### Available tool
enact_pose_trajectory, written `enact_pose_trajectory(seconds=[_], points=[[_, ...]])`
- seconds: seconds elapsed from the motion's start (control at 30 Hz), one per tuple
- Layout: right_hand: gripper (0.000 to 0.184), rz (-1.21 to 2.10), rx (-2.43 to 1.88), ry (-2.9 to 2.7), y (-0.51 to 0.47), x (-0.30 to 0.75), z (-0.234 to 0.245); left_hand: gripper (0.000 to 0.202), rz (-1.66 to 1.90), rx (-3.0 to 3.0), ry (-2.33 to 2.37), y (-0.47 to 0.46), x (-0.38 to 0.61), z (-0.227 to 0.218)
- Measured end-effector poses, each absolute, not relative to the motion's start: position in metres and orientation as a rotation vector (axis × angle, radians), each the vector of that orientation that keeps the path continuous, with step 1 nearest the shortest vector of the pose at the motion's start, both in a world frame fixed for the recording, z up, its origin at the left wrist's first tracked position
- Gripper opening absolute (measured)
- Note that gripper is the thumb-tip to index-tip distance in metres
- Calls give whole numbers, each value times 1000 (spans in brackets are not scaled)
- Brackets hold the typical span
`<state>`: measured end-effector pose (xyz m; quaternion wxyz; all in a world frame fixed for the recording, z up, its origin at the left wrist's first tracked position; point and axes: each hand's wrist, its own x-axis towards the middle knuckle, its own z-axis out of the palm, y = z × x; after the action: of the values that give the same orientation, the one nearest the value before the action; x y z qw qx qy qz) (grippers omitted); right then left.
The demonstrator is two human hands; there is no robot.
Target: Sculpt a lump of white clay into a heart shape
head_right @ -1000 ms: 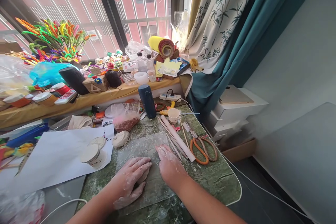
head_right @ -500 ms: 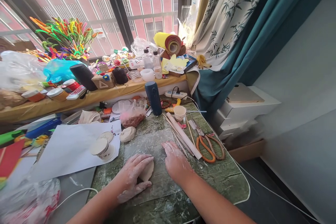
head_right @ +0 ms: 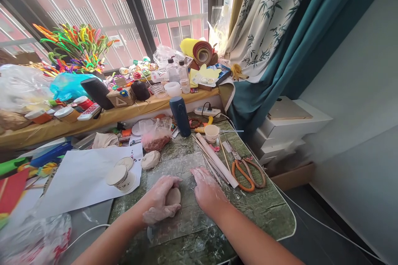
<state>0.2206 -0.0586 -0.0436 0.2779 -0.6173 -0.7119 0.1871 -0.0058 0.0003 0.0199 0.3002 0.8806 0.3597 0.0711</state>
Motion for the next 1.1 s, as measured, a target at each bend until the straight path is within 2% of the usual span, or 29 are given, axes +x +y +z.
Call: enact_pose_trajectory(seconds=[0.27,0.5,0.67,0.8,0.97,1.1], points=[[64,546,-1712,-1882,-59,219,-36,35,-100,2030,840,17,-9,47],[64,515,-1650,-1900,-58,221,-37,11,447,2309,773,26,-2,49],[65,480,-1644,-1912,-59,222,-44,23,330,2619,586,16,-10,39],[64,460,-1612,-1897,-59,222,-50,28,291,2675,712,2,-27,26],[64,458,-1586,-1878,-58,221,-52,63,269,2635,1107,-7,-19,10],[62,489,-1615,-1895,-58,222,-46,55,178,2681,1093,1,-12,7]])
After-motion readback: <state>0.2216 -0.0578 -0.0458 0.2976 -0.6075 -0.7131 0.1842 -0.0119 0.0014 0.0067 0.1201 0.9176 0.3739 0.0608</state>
